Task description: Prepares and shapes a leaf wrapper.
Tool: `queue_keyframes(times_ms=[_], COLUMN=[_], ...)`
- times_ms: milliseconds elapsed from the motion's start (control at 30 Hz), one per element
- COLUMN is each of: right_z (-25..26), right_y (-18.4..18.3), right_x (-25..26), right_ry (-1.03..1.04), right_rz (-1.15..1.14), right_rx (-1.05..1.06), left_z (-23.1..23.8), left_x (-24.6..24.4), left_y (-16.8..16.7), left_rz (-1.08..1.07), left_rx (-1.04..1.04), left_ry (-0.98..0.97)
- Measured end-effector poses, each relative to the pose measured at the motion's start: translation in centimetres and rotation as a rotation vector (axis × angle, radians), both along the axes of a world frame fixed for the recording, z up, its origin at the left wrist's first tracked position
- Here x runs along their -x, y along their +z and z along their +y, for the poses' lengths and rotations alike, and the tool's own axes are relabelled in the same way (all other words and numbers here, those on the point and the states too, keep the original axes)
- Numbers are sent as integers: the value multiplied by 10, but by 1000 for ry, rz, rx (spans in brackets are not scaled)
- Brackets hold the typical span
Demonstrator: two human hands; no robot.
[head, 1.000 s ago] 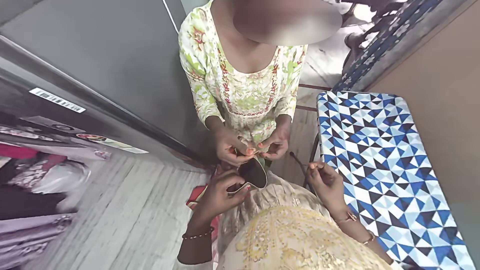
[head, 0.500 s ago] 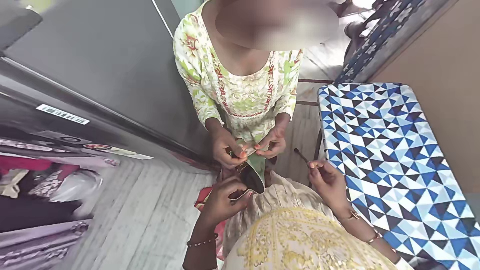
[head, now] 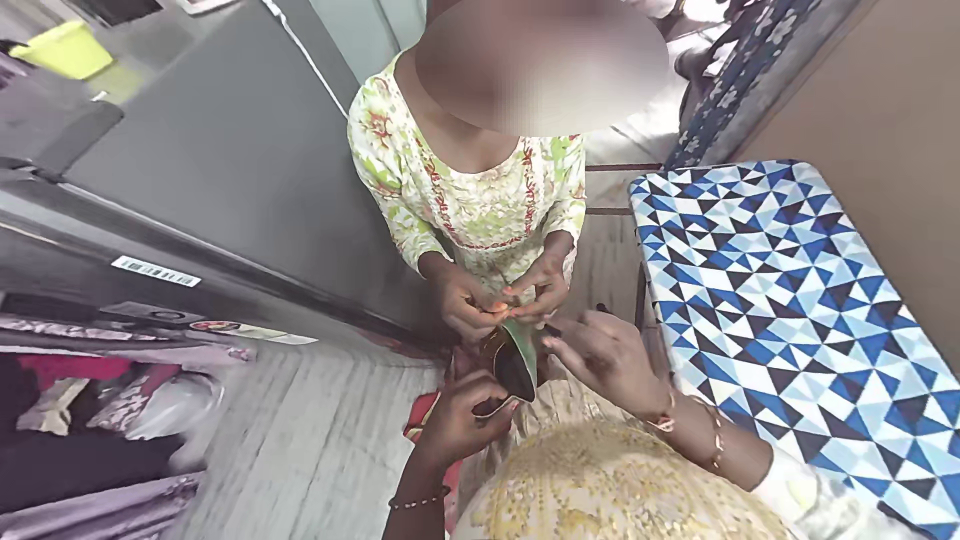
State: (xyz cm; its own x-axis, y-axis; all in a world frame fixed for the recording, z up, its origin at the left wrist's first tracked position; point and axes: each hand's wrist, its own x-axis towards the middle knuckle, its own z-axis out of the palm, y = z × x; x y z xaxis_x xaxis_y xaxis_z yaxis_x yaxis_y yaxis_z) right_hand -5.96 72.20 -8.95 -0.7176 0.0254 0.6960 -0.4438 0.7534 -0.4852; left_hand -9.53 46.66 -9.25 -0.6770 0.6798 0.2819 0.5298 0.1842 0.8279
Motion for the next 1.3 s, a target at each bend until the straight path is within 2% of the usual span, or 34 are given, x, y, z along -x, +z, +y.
queue_keyframes(times_ms=[200, 300, 433, 800, 1300], right_z=[-25, -16, 1, 19, 28], right_y=[18, 15, 9, 0, -20], right_x=[34, 25, 10, -7, -25], right_ry=[28, 63, 3, -33, -88], right_rz=[14, 81, 157, 139, 60], right_rx=[101, 171, 204, 286, 347], left_z=[5, 6, 14, 34, 37], left_x=[-8, -10, -11, -4, -5], left_y=[-3, -6, -11, -12, -20], left_rz=[4, 42, 67, 73, 31], left_rx=[-27, -41, -75, -28, -96], left_ry=[35, 64, 65, -17, -66])
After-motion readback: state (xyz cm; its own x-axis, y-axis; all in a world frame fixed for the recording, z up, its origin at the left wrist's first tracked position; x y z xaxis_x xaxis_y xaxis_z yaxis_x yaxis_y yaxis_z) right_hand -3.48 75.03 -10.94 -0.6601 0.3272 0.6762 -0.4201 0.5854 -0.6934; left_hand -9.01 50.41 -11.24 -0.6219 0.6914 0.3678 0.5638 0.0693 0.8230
